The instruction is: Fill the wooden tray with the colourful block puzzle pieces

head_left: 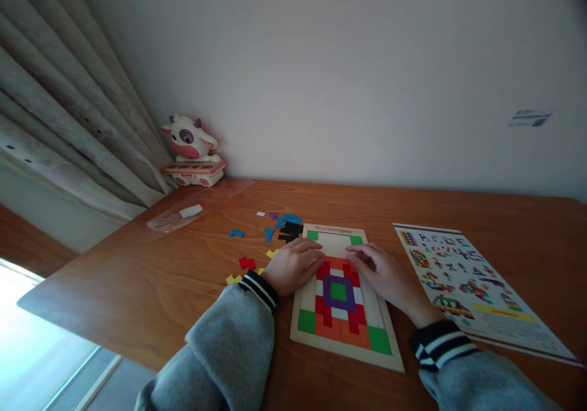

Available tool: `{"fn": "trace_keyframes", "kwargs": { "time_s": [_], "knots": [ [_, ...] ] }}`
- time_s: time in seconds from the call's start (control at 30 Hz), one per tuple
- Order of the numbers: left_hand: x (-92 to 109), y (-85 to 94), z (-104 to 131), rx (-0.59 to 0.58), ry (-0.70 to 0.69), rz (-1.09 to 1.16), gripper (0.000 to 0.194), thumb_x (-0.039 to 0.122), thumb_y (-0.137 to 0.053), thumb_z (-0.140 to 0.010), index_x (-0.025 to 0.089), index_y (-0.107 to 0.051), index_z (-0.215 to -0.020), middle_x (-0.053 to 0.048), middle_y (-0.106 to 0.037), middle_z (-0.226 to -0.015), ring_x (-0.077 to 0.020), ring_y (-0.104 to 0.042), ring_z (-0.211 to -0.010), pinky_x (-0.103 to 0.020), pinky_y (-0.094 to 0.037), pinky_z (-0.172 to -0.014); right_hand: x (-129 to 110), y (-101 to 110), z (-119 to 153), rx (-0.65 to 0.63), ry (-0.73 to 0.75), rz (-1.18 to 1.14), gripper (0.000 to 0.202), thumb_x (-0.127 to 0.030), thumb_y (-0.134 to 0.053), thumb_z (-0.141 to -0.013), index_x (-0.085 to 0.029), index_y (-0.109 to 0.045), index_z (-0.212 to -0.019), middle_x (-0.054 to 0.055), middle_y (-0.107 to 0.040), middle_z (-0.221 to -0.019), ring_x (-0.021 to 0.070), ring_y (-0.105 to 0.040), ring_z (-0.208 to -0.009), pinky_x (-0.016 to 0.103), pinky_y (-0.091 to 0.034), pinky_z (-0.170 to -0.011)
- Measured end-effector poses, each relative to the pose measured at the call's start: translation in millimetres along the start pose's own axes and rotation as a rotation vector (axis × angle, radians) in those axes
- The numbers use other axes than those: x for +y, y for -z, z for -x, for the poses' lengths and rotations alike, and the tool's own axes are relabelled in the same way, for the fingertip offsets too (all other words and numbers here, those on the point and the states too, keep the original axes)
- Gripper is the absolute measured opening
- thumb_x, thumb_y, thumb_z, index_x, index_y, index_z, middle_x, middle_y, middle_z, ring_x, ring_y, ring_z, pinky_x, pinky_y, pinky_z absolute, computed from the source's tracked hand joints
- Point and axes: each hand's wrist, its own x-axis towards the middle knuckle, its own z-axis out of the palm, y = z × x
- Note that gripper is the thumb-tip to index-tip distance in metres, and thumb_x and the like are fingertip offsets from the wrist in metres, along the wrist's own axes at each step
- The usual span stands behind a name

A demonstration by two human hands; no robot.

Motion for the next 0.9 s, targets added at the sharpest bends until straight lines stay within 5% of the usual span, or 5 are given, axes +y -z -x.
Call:
{"fn": "trace_keyframes", "kwargs": {
  "time_s": [0.13,0.3,0.53,0.9],
  "knots": [
    [-27.3,4.7,8.3,0.12,0.23,-0.138,0.024,0.022,-0.051,-0.096,0.018,-0.067,-0.113,-0.01,-0.066,-0.123,-0.0235,-0.061,-0.115,-0.042,-0.05,-0.103,3.5,0.0,1.3,0.016,-0.002,0.006,0.028,-0.036,-0.045,-0.096,-0.023,-0.068,-0.105,0.009,-0.07,-0.105,0.0237,-0.066,-0.096,0.04,-0.052,-0.086],
    [-56.3,10.6,21.1,0.115,0.404,-0.224,0.031,0.026,-0.058,-0.093,0.016,-0.064,-0.121,-0.013,-0.063,-0.13,-0.0279,-0.059,-0.121,-0.048,-0.047,-0.107,15.6,-0.2,1.3,0.105,0.015,0.126,0.029,-0.03,-0.043,-0.094,-0.021,-0.064,-0.113,0.01,-0.066,-0.108,0.0247,-0.065,-0.098,0.042,-0.052,-0.089],
    [-52.7,6.9,21.8,-0.023,0.23,-0.133,0.036,0.03,-0.047,-0.099,0.017,-0.061,-0.13,-0.011,-0.053,-0.144,-0.0255,-0.046,-0.138,-0.047,-0.039,-0.115,34.1,1.8,1.5,0.198,0.024,0.305,0.031,-0.025,-0.044,-0.092,-0.019,-0.064,-0.115,0.012,-0.062,-0.108,0.0269,-0.062,-0.102,0.044,-0.05,-0.092],
    [-52.8,17.1,19.6,-0.064,0.241,-0.178,0.024,0.031,-0.056,-0.096,0.02,-0.072,-0.11,-0.006,-0.073,-0.115,-0.0216,-0.066,-0.11,-0.037,-0.053,-0.099,31.5,3.2,1.7,0.19,0.009,0.294,0.03,-0.024,-0.042,-0.093,-0.02,-0.065,-0.112,0.011,-0.062,-0.109,0.0262,-0.062,-0.102,0.043,-0.049,-0.093]
  ]
}}
